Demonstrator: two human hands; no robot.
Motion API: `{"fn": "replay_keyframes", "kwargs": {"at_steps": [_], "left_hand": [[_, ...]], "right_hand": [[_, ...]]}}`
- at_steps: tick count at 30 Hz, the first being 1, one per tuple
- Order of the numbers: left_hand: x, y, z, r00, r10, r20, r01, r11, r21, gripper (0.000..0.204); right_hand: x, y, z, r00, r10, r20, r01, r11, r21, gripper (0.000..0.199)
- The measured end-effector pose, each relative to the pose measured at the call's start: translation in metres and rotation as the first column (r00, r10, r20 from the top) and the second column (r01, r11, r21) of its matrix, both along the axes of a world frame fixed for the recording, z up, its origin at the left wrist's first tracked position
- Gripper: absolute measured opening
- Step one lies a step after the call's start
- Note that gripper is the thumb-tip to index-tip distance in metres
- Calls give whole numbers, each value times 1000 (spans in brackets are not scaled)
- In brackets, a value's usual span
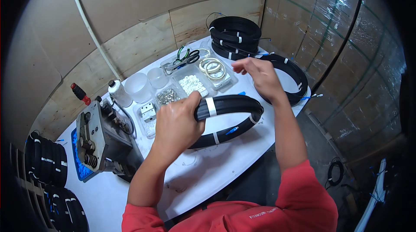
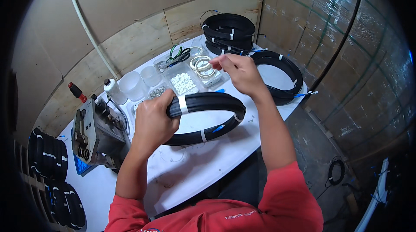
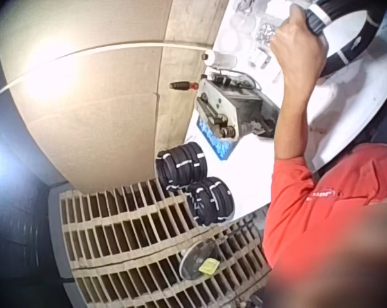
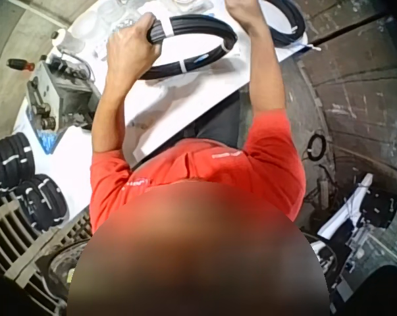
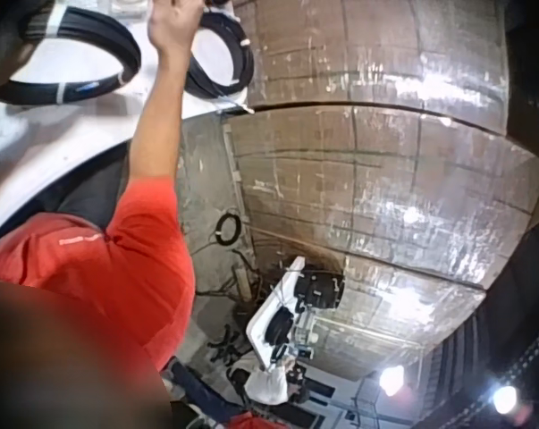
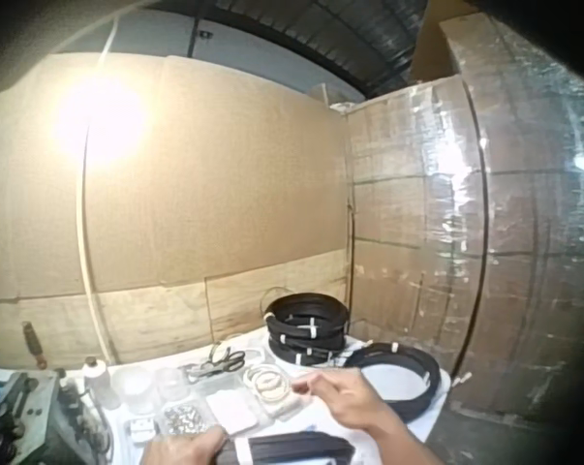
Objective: Bundling a coil of black wires using white tape and plastic ties, then placing it onto a stack.
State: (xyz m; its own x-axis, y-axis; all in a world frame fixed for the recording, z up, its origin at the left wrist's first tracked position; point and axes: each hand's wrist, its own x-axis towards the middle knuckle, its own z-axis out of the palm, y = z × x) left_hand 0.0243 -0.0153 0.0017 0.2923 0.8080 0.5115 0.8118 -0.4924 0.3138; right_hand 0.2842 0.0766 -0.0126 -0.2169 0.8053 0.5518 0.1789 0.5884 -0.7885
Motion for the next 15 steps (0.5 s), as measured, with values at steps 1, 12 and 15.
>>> {"fn": "replay_keyframes", "kwargs": {"at_steps": [1,12,15], "left_hand": [[-3,2,-1,1000,18,-1,-18,1000,-7,19],[5,11,6,1000,24,-15,-24,1000,-10,20],[6,14,9,999,48,-21,-49,998,-45,20]], "right_hand": [[1,-19,8,991,17,131,-30,994,103,32],[-27,-76,31,851,52,522,101,961,-259,44],[-26,-68,31,856,66,512,49,977,-209,38]]}}
